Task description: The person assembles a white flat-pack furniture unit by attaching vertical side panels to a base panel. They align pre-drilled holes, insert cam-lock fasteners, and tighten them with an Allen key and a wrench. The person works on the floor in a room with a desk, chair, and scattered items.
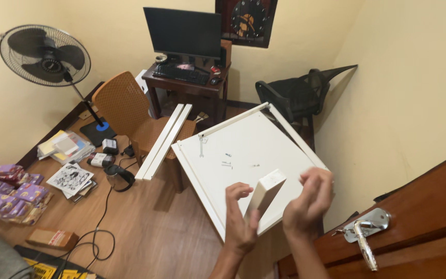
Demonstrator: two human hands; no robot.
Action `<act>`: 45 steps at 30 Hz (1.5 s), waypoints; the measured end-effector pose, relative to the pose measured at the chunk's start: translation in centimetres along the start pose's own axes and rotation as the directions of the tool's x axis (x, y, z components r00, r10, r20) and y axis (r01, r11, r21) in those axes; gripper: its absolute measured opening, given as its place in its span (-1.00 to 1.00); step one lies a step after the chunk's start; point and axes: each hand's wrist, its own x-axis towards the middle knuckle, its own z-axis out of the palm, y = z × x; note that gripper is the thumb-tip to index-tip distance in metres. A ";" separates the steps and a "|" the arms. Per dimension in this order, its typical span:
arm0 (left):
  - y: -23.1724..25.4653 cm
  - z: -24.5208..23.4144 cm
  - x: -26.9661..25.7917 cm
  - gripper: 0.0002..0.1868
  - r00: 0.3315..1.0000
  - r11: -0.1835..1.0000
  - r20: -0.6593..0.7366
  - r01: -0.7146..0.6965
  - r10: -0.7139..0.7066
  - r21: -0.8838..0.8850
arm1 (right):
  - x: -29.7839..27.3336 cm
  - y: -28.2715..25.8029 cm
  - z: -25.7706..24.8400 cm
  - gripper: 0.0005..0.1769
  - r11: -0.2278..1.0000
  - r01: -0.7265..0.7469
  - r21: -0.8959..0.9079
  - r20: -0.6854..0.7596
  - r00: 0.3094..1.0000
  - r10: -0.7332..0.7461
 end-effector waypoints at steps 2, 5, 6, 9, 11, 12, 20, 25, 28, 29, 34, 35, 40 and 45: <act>-1.3 -0.8 -0.9 -0.70 0.986 0.989 -0.078 0.149 -0.149 -0.010 | -2.3 0.6 -0.1 -0.76 0.976 0.214 -0.034 0.015 0.977 -0.214; -4.6 -1.7 -1.5 -0.79 0.858 0.870 -0.145 0.492 -0.492 -0.037 | -6.5 2.5 0.3 -0.70 0.955 0.298 0.012 0.023 0.954 -0.298; -6.0 -2.3 -1.6 -0.79 0.814 0.824 -0.146 0.566 -0.562 -0.015 | -8.1 3.2 0.2 -0.62 0.957 0.286 0.040 0.020 0.958 -0.287; -9.8 -4.1 -2.1 -0.81 0.658 0.658 -0.111 0.752 -0.745 0.044 | -11.3 6.5 1.8 -0.43 0.994 0.103 0.028 -0.003 0.995 -0.103; -11.6 -5.2 -3.2 -0.81 0.558 0.555 -0.046 0.830 -0.829 0.054 | -14.2 8.4 1.7 -0.22 0.988 0.094 -0.120 0.181 0.981 -0.072; -12.5 -5.7 -3.6 -0.80 0.515 0.514 0.001 0.856 -0.857 0.045 | -15.7 9.2 1.7 -0.11 0.976 0.095 -0.196 0.266 0.963 -0.040; -11.0 -6.4 -4.8 -0.45 0.704 0.763 0.424 0.645 -0.571 -0.045 | -20.9 13.3 3.3 -0.22 0.757 -0.453 -0.471 0.179 0.791 0.584; -5.7 -4.9 -3.0 -0.32 0.704 0.856 0.597 0.514 -0.385 -0.055 | -18.9 14.1 1.5 -0.16 0.882 -0.291 -0.371 0.345 0.839 0.421; -4.2 -3.6 -1.4 -0.36 0.754 0.919 0.572 0.395 -0.324 -0.001 | -18.2 14.3 1.3 -0.38 0.846 -0.370 -0.385 0.391 0.765 0.512; -4.2 -3.6 -1.0 -0.37 0.752 0.921 0.579 0.389 -0.315 -0.004 | -18.3 14.3 1.3 -0.41 0.829 -0.416 -0.375 0.386 0.743 0.547; -5.2 -5.0 -0.7 -0.48 0.748 0.908 0.568 0.419 -0.343 -0.004 | -19.4 12.8 4.0 -0.55 0.791 -0.384 -0.476 0.509 0.613 0.604; -5.8 -5.3 -0.4 -0.52 0.793 0.920 0.507 0.393 -0.339 0.000 | -19.4 12.2 5.0 -0.58 0.794 -0.350 -0.497 0.544 0.587 0.599; -10.2 -7.7 1.2 -0.66 0.868 0.858 0.104 0.450 -0.486 0.248 | -16.0 11.1 11.5 -0.68 0.828 -0.154 -0.539 0.663 0.529 0.529; -15.0 -12.1 4.0 -0.76 0.874 0.837 0.014 0.461 -0.487 0.296 | -12.8 10.1 19.4 -0.69 0.791 -0.379 -0.480 0.629 0.480 0.611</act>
